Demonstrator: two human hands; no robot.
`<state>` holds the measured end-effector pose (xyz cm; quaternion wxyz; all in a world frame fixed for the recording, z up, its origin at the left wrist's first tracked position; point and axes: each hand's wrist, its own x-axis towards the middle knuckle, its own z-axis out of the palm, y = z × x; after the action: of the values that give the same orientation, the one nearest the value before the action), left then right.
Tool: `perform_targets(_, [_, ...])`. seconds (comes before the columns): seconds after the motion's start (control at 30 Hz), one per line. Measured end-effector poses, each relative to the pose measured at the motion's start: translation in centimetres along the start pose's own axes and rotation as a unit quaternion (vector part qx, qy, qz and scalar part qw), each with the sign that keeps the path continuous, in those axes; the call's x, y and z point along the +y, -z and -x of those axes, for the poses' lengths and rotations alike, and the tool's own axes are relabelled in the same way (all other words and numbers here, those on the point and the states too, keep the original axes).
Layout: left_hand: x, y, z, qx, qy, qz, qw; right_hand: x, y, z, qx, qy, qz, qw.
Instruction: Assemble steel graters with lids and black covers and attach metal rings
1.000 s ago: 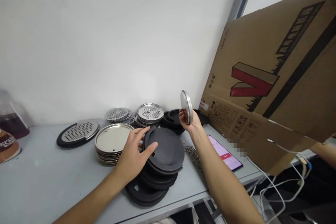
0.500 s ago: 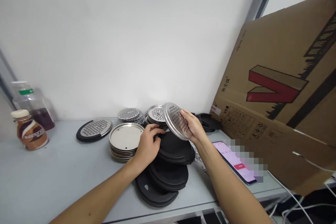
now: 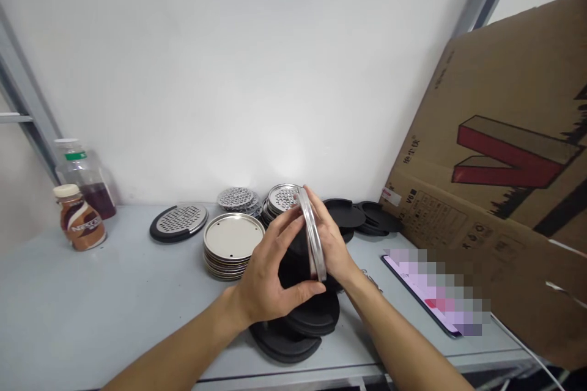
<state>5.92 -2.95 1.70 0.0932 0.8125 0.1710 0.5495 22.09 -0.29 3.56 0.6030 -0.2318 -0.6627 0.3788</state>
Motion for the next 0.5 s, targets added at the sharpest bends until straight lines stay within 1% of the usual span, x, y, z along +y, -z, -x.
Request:
perform_targets(0.07, [-0.1,0.0,-0.2,-0.013,-0.006,-0.032,0.999,-0.4,-0.1,0.4,-0.051,-0.012,-0.078,0.996])
perform_targets(0.13, [-0.2,0.1,-0.3,-0.026,0.003,-0.036,0.999,-0.6,-0.2,0.6,-0.073,-0.051,-0.163,0.983])
perform_targets(0.23, [-0.5,0.3,-0.4,-0.054,0.012,-0.043,0.998,-0.8,-0.2,0.7,-0.079,-0.125,-0.289,0.946])
perform_targets(0.3, [-0.7,0.6,-0.7,-0.093,0.020,-0.056,0.994,-1.1,-0.2,0.5,-0.049,-0.161,-0.359,0.918])
perform_targets(0.4, [-1.0,1.3,-1.2,-0.149,0.036,-0.072,0.986,-1.4,0.2,-0.1,0.025,-0.196,-0.432,0.880])
perform_targets(0.47, [-1.3,1.9,-1.5,-0.146,0.065,-0.055,0.986,-1.3,0.6,-0.6,0.063,-0.216,-0.464,0.856])
perform_targets(0.5, [-1.5,2.2,-1.5,-0.127,0.091,-0.036,0.987,-1.2,0.9,-0.9,0.077,-0.232,-0.476,0.845])
